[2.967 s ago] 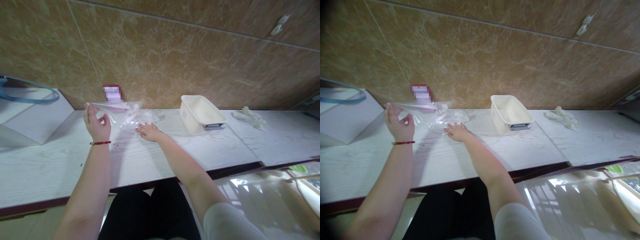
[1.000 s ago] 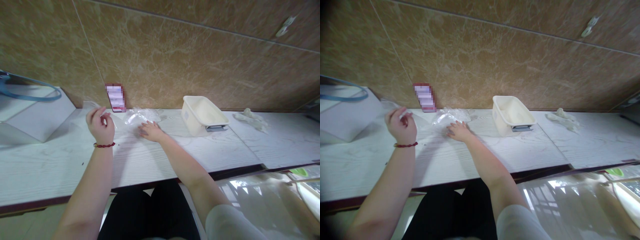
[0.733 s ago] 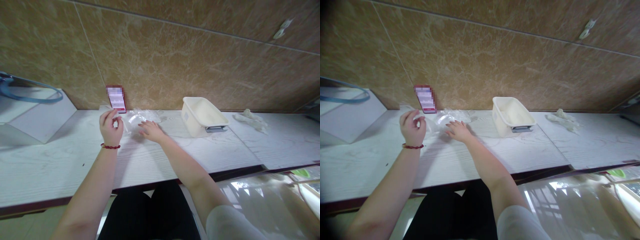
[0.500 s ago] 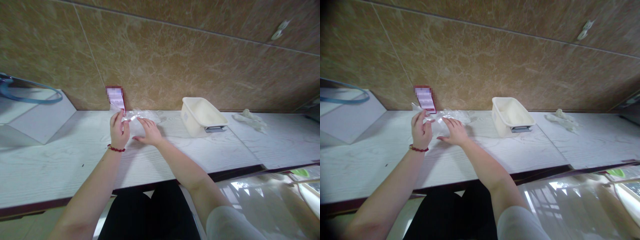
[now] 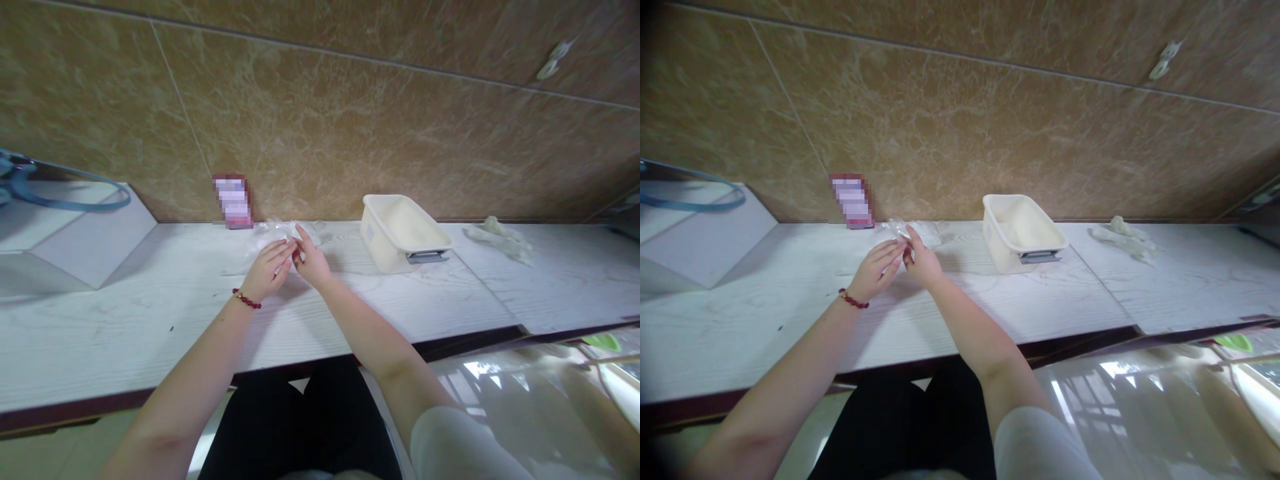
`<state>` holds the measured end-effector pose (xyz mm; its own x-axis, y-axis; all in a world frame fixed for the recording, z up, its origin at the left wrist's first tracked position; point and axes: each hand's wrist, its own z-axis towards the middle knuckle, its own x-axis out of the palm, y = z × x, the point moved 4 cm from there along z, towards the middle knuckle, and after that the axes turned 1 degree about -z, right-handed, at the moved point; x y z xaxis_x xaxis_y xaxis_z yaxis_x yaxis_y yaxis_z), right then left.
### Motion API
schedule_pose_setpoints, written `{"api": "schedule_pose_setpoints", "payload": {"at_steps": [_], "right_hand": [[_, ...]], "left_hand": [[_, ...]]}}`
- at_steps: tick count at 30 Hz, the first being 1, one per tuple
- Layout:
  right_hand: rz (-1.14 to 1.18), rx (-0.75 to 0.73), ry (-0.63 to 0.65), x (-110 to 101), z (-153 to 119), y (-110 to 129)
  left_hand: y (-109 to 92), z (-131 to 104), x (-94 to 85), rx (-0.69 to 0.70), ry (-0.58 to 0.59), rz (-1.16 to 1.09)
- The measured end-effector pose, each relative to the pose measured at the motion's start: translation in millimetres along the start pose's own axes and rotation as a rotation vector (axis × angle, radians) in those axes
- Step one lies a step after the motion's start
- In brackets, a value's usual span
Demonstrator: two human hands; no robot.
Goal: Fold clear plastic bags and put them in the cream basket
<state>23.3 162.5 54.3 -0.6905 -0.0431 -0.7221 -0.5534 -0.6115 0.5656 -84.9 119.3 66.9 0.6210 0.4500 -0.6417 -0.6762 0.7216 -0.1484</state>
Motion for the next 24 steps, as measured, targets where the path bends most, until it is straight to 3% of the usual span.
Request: {"api": "schedule_pose_setpoints", "payload": {"at_steps": [4,8,10,12,15,20,24], "right_hand": [[0.075,0.021,-0.050,-4.5,2.9,-7.8],[0.218,-0.012,-0.067,-10.8,5.4,-7.5],[0.266,-0.032,-0.053,-16.3,6.3,-5.2],[0.298,-0.062,-0.035,-24.3,6.5,-0.9],[0.352,-0.098,0.007,-39.0,5.4,8.3],[0.352,-0.081,0.089,-62.4,-0.7,23.3],[0.313,-0.029,0.070,-79.0,-9.7,30.6]], "left_hand": [[4.1,-2.5,-3.9,-0.069,0.001,0.024],[30.9,-13.1,-31.5,-0.328,-0.275,0.209],[50.6,-21.7,-42.8,-0.481,-0.347,0.263],[68.6,-28.9,-45.1,-0.562,-0.296,0.233],[83.1,-34.7,-35.8,-0.537,-0.139,0.159],[80.0,-32.6,-19.1,-0.460,0.017,0.003],[72.5,-28.1,-31.9,-0.589,0.030,-0.056]]}}
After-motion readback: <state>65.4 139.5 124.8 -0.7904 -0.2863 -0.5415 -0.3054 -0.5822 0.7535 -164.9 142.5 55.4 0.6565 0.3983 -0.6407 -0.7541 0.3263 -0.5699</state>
